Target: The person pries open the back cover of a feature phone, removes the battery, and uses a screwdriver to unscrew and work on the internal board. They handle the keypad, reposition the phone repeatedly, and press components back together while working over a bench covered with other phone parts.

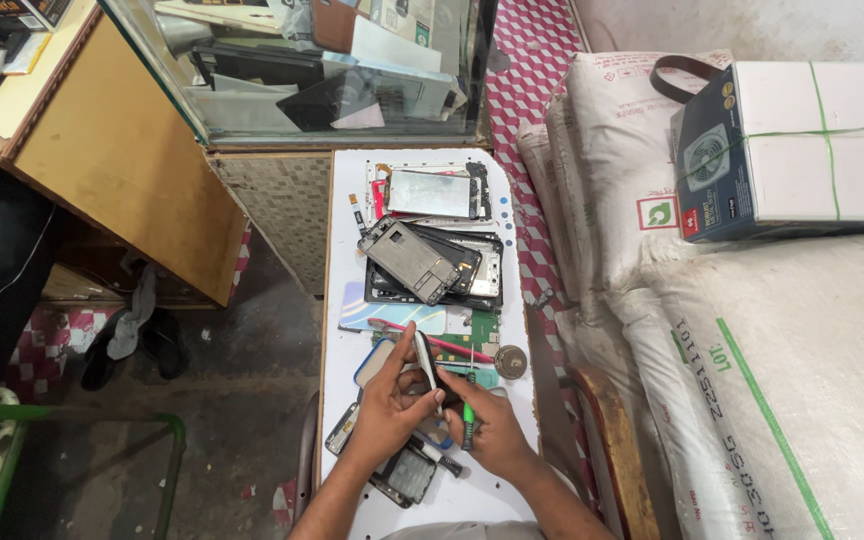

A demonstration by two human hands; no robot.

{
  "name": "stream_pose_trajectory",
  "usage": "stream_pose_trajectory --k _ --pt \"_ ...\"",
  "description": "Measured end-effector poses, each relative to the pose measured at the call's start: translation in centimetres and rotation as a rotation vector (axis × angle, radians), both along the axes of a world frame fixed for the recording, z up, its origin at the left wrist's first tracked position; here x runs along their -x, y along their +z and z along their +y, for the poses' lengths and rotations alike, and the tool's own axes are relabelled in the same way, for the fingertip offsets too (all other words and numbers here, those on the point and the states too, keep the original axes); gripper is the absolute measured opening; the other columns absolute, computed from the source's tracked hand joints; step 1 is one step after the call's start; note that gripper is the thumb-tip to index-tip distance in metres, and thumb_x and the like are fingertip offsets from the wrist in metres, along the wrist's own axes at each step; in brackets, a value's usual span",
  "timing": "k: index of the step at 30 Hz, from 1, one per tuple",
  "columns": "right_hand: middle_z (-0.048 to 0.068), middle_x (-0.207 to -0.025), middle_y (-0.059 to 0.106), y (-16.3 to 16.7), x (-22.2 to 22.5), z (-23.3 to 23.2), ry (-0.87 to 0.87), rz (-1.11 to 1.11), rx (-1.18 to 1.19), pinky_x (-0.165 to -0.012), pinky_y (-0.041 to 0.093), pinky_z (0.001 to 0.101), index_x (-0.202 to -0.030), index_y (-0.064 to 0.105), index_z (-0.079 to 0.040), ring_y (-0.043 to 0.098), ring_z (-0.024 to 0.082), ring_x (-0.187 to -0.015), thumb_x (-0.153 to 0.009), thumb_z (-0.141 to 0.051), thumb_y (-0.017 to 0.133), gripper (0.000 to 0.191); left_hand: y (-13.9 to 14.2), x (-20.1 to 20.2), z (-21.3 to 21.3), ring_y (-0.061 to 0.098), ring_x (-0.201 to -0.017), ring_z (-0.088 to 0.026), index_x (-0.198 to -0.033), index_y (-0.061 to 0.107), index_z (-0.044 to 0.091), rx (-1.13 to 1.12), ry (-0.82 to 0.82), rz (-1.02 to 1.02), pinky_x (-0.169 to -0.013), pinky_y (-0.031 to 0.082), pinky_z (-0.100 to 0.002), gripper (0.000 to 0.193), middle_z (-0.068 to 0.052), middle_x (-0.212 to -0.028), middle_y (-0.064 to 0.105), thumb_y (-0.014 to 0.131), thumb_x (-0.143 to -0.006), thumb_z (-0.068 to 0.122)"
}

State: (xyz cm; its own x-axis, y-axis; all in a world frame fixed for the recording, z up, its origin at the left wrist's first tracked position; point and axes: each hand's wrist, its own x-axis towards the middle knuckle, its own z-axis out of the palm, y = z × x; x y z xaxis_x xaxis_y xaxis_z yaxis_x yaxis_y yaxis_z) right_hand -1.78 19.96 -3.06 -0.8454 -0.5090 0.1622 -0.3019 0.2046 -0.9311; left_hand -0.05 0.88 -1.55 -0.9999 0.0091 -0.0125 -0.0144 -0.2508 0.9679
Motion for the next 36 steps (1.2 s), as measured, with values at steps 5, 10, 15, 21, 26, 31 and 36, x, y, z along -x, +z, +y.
stream_pose_trajectory --k 5,10,15,21,26,31,36 --pt "0.012 -0.108 0.071 0.1 0.1 0.0 0.020 0.066 0.027 -0.080 0.056 0.0286 -0.149 0.052 -0.008 0.069 0.016 -0.089 -0.092 0.003 0.067 0.061 0.3 -0.1 0.0 0.067 -0.115 -0.023 -0.161 0.020 0.014 0.012 0.000 -0.013 -0.084 0.066 -0.029 0.093 -0.015 -0.140 0.051 0.070 -0.085 -0.008" --pt "0.011 -0.106 0.071 0.3 0.0 0.0 0.022 0.024 0.008 -0.079 0.058 0.0283 -0.150 0.052 -0.009 0.069 0.016 -0.087 -0.090 0.003 0.068 0.063 0.2 0.0 0.0 0.066 -0.118 -0.023 -0.162 0.018 0.014 -0.013 -0.004 -0.004 -0.085 0.065 -0.029 0.094 -0.016 -0.140 0.051 0.069 -0.086 -0.007" --pt "0.012 -0.112 0.073 0.6 0.1 0.0 0.018 0.074 0.022 -0.082 0.057 0.0290 -0.149 0.053 -0.009 0.072 0.016 -0.092 -0.091 0.003 0.068 0.062 0.2 0.0 0.0 0.066 -0.118 -0.024 -0.162 0.019 0.014 -0.006 0.002 0.000 -0.085 0.064 -0.029 0.094 -0.016 -0.139 0.051 0.070 -0.086 -0.006" --pt "0.016 -0.123 0.070 0.6 0.0 0.0 0.008 0.091 0.027 -0.084 0.057 0.0286 -0.147 0.054 -0.008 0.071 0.018 -0.096 -0.092 0.001 0.069 0.058 -0.1 0.0 0.0 0.065 -0.118 -0.024 -0.163 0.020 0.014 0.002 -0.006 0.011 -0.087 0.063 -0.030 0.093 -0.016 -0.139 0.049 0.070 -0.087 -0.007" --pt "0.016 -0.128 0.071 0.4 0.1 0.1 -0.004 0.084 -0.003 -0.087 0.057 0.0283 -0.148 0.055 -0.008 0.073 0.019 -0.099 -0.096 -0.002 0.064 0.053 -0.6 -0.1 -0.2 0.065 -0.117 -0.024 -0.164 0.019 0.012 -0.020 -0.029 0.011 -0.088 0.063 -0.032 0.092 -0.018 -0.142 0.053 0.068 -0.088 -0.007" --pt "0.019 -0.143 0.062 0.3 0.4 0.0 0.076 -0.057 0.258 -0.093 0.063 0.0338 -0.147 0.050 -0.002 0.071 0.023 -0.114 -0.106 -0.004 0.053 0.041 -1.2 -0.1 -0.7 0.064 -0.121 -0.027 -0.166 0.021 0.009 -0.219 -0.036 0.083 -0.102 0.058 -0.038 0.084 -0.022 -0.142 0.055 0.064 -0.094 0.000" --pt "0.021 -0.148 0.058 0.5 0.3 -0.1 0.076 -0.132 0.371 -0.096 0.063 0.0399 -0.146 0.048 0.001 0.067 0.028 -0.123 -0.111 -0.007 0.049 0.036 -0.9 -0.2 -1.0 0.066 -0.121 -0.030 -0.165 0.023 0.007 -0.313 -0.007 0.086 -0.104 0.058 -0.043 0.075 -0.025 -0.142 0.057 0.058 -0.099 0.009"
